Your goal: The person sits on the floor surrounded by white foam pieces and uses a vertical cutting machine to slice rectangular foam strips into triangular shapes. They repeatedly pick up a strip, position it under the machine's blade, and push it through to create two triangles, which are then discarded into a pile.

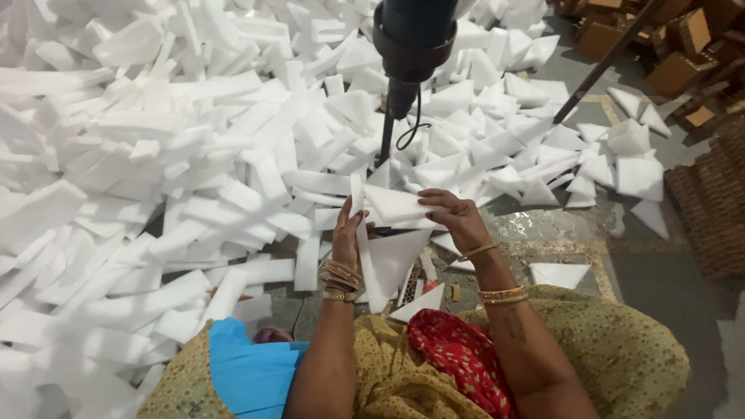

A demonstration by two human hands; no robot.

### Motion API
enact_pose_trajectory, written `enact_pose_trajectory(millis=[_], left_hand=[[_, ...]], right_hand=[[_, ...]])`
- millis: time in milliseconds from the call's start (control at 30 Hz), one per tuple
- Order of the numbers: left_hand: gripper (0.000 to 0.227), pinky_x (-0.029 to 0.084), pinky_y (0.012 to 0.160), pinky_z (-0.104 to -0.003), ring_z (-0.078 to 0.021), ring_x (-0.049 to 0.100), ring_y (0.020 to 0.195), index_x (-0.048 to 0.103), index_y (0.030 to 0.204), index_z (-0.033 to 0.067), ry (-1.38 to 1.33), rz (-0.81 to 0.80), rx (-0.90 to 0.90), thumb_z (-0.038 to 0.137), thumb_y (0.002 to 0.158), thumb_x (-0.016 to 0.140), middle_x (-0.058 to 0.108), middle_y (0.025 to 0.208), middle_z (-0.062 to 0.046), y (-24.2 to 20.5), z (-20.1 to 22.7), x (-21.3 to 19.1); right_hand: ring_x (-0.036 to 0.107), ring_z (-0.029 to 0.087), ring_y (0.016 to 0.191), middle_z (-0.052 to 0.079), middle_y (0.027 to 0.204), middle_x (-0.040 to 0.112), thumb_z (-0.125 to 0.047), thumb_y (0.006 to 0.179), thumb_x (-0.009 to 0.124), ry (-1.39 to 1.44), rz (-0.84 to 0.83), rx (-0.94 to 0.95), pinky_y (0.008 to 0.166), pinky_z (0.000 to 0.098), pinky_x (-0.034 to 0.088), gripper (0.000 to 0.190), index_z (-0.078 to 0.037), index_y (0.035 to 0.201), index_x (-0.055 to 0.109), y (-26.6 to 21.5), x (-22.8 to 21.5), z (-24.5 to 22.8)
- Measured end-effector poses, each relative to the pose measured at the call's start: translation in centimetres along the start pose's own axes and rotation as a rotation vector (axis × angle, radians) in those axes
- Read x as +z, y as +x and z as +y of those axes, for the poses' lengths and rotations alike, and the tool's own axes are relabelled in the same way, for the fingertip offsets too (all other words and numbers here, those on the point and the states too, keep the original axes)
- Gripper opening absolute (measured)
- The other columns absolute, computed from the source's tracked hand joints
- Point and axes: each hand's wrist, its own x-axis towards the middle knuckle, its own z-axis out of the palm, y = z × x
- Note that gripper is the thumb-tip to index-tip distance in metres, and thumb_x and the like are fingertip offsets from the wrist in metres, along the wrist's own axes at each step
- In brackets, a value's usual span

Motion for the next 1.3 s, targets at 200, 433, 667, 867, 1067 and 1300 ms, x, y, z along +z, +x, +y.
enact_pose_trajectory(millis=[200,433,667,867,1067,1300], left_hand=[[0.063,0.052,0.091,-0.031,-0.0155,0.062,0.106,0.043,0.157,0.0119,0.060,-0.041,0.148,0.012,0.096,0.060,0.064,0.128,-0.008,-0.8,0.5,1.3],[0.060,0.047,0.104,-0.034,-0.0176,0.058,0.120,0.043,0.156,0.0113,0.192,-0.131,0.247,0.013,0.098,0.060,0.060,0.139,-0.012,-0.9,0.0,1.8],[0.053,0.041,0.110,-0.031,-0.0163,0.052,0.129,0.045,0.157,0.0109,0.317,-0.094,0.283,0.023,0.106,0.055,0.054,0.150,-0.011,-1.1,-0.8,1.8],[0.052,0.041,0.112,-0.032,-0.0164,0.051,0.135,0.043,0.156,0.0130,0.360,-0.139,0.284,0.029,0.107,0.049,0.051,0.153,-0.010,-0.9,-0.7,1.7],[0.054,0.040,0.112,-0.032,-0.0181,0.051,0.135,0.042,0.157,0.0128,0.357,-0.107,0.246,0.030,0.106,0.050,0.052,0.153,-0.010,-1.7,-0.3,2.4],[0.054,0.042,0.113,-0.033,-0.0191,0.052,0.136,0.042,0.156,0.0084,0.287,-0.172,0.251,0.031,0.107,0.049,0.052,0.153,-0.011,-1.1,-0.9,2.0]], right_hand=[[0.068,0.020,0.106,0.013,0.133,0.068,0.009,0.090,0.062,-0.016,-0.035,0.067,0.091,0.0310,0.059,0.027,0.001,0.112,0.077,0.0,0.4,1.1],[0.069,0.020,0.104,0.015,0.128,0.070,0.002,0.089,0.067,-0.248,-0.039,0.186,0.091,0.0316,0.060,0.055,-0.010,0.141,0.059,-0.1,2.6,-0.8],[0.068,0.025,0.110,0.018,0.136,0.064,0.000,0.085,0.069,-0.366,-0.061,0.267,0.094,0.0360,0.060,0.064,-0.020,0.145,0.056,-0.6,3.6,-2.9],[0.069,0.023,0.111,0.013,0.140,0.062,-0.003,0.088,0.066,-0.402,-0.030,0.292,0.094,0.0352,0.061,0.059,-0.022,0.144,0.058,-0.4,3.2,-2.3],[0.068,0.025,0.108,0.017,0.137,0.066,-0.002,0.090,0.065,-0.403,-0.053,0.236,0.093,0.0363,0.059,0.057,-0.021,0.144,0.060,-0.2,2.7,-1.5],[0.067,0.026,0.114,0.017,0.141,0.062,-0.002,0.089,0.066,-0.381,-0.048,0.257,0.095,0.0368,0.059,0.059,-0.022,0.144,0.058,-0.4,2.9,-2.2]])
